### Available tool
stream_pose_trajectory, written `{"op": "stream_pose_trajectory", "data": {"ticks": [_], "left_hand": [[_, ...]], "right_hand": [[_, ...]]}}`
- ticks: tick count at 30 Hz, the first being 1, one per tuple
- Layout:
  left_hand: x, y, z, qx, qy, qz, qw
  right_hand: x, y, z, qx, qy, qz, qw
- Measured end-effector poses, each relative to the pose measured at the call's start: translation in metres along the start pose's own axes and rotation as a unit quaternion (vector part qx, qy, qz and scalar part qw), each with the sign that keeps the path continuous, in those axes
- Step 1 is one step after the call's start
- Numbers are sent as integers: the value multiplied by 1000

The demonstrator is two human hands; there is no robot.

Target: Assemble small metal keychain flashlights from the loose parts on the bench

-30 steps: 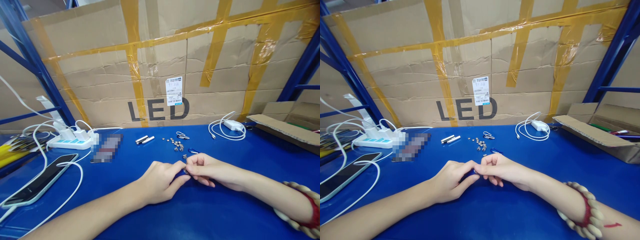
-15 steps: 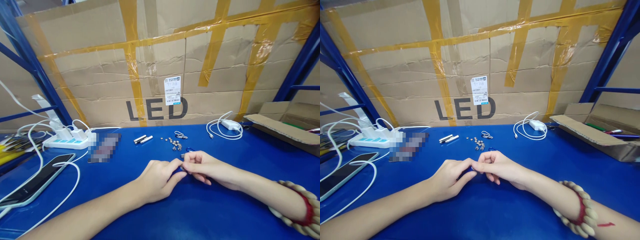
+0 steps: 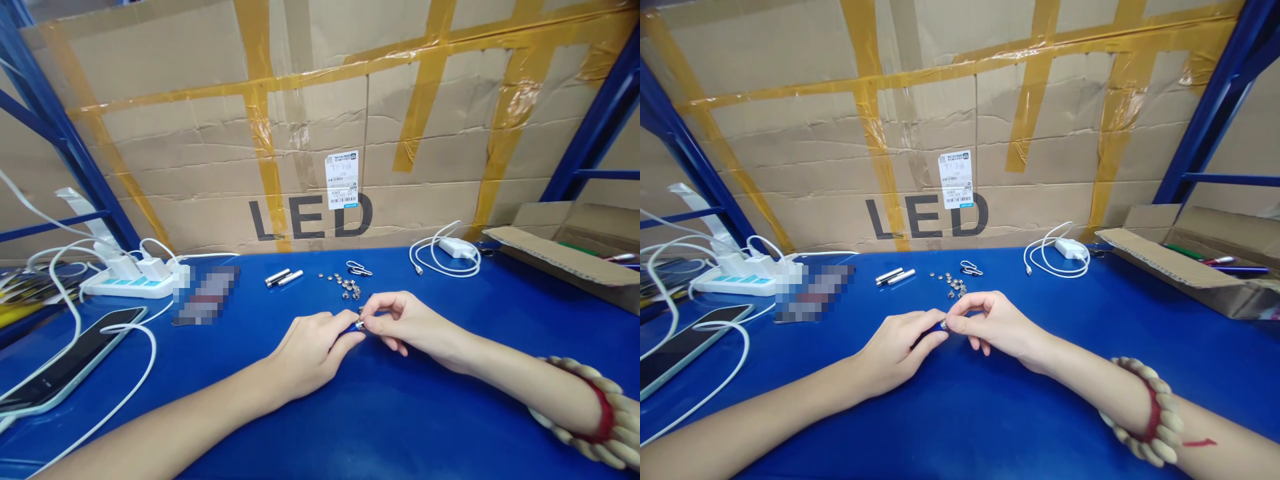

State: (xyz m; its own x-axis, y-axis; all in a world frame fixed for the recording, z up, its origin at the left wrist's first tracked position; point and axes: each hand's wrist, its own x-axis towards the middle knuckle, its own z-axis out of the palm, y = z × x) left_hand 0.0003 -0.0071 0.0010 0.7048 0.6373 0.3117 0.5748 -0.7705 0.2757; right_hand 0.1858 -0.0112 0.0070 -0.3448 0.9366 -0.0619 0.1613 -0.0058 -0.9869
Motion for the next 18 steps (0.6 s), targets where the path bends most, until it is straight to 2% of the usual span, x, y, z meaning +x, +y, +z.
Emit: {"op": "stream_pose_trajectory", "data": {"ticks": [18], "left_hand": [[0, 0, 0, 15, -11, 18, 1000]], "right_hand": [[-1, 0, 1, 13, -35, 11, 999]]}}
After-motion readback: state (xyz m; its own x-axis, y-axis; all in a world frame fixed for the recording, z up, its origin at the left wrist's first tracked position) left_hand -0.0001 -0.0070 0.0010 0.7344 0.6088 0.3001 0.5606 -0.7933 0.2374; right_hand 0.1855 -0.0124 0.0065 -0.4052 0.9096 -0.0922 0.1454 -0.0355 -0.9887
